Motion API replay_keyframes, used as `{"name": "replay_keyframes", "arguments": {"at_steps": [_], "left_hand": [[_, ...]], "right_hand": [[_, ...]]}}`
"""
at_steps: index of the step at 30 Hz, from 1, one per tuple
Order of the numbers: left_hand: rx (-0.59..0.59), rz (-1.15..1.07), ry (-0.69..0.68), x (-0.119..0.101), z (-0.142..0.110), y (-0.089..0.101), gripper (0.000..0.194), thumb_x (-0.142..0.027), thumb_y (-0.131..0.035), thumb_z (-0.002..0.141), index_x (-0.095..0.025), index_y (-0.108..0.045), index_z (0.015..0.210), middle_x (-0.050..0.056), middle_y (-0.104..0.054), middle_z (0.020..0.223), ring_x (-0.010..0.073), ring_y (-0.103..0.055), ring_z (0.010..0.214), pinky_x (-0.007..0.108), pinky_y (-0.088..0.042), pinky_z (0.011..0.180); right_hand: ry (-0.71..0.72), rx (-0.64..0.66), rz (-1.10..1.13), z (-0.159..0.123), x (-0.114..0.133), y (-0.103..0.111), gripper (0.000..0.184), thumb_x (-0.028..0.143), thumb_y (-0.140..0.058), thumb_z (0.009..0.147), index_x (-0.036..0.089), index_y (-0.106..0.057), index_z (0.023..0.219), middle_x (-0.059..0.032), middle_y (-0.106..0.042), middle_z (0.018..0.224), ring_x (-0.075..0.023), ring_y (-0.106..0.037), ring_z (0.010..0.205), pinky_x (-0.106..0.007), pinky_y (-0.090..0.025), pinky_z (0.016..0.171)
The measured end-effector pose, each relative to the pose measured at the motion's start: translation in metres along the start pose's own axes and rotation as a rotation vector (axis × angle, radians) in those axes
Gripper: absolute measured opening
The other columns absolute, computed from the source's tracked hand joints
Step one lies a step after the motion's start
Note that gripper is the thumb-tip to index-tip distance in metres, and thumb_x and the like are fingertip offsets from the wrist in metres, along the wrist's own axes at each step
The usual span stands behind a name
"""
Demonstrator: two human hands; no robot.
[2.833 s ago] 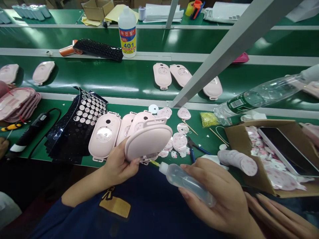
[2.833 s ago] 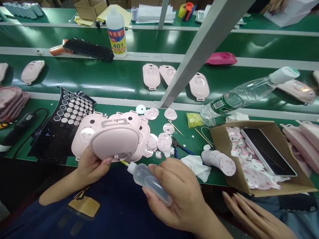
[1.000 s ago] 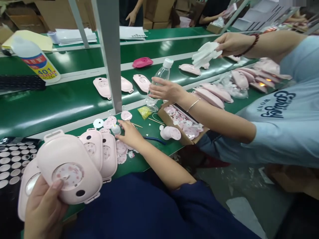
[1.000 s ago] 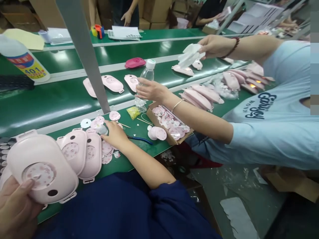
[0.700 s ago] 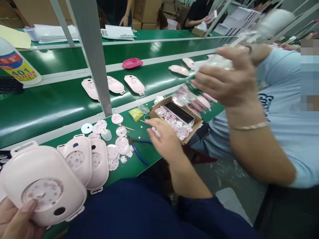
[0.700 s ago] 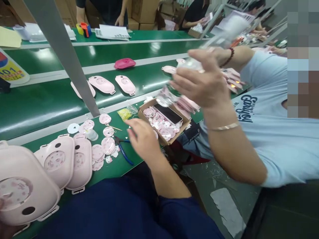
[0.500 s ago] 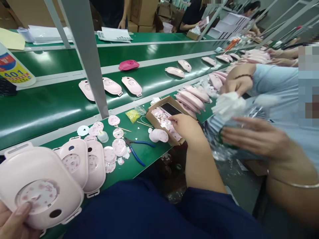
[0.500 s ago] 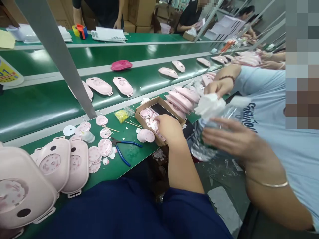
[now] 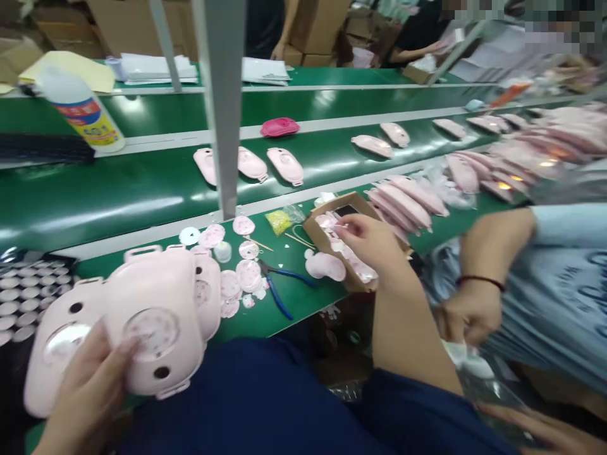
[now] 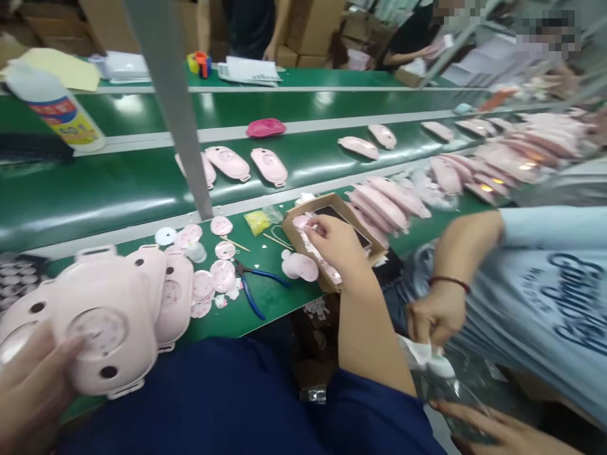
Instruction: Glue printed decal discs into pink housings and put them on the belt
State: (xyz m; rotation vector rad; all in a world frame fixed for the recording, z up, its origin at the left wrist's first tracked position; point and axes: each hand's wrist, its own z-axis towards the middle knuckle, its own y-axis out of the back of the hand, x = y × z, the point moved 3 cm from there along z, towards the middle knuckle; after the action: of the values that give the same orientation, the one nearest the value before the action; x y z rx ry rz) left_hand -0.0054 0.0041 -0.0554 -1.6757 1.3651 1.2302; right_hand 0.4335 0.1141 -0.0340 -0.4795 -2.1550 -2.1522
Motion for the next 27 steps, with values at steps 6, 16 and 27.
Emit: {"name": "replay_keyframes", "arguments": {"at_steps": [6, 16, 27], "left_hand": [[0.351, -0.023, -0.144, -0.001, 0.015, -0.036, 0.057, -0.048, -0.076, 0.086, -0.017, -0.064, 0.132, 0.015, -0.072, 0.127, 0.0353, -0.067, 0.120, 0.044, -0.056, 0.101], [0.448, 0.021, -0.236, -0.008, 0.001, -0.042, 0.051, -0.047, -0.067, 0.094, -0.015, -0.061, 0.133, 0.015, -0.069, 0.134, 0.0345, -0.062, 0.128, 0.047, -0.046, 0.111], [0.476, -0.020, -0.274, -0.007, 0.001, -0.041, 0.054, -0.048, -0.067, 0.094, -0.016, -0.059, 0.136, 0.013, -0.069, 0.133, 0.0339, -0.061, 0.129, 0.046, -0.046, 0.112]], "right_hand": [[0.783, -0.045, 0.727, -0.084, 0.119, -0.009, 0.025, 0.015, -0.061, 0.088, 0.028, -0.067, 0.108, -0.0020, -0.077, 0.095, -0.0178, -0.073, 0.085, -0.030, -0.060, 0.074], [1.014, -0.323, 0.467, -0.126, 0.193, -0.030, 0.016, 0.015, -0.065, 0.093, 0.024, -0.068, 0.106, -0.0053, -0.073, 0.096, -0.0208, -0.065, 0.088, -0.038, -0.053, 0.080], [0.985, -0.369, 0.380, -0.134, 0.198, -0.026, 0.013, 0.021, -0.065, 0.096, 0.028, -0.070, 0.105, 0.0007, -0.079, 0.096, -0.0202, -0.062, 0.089, -0.041, -0.041, 0.080]]}}
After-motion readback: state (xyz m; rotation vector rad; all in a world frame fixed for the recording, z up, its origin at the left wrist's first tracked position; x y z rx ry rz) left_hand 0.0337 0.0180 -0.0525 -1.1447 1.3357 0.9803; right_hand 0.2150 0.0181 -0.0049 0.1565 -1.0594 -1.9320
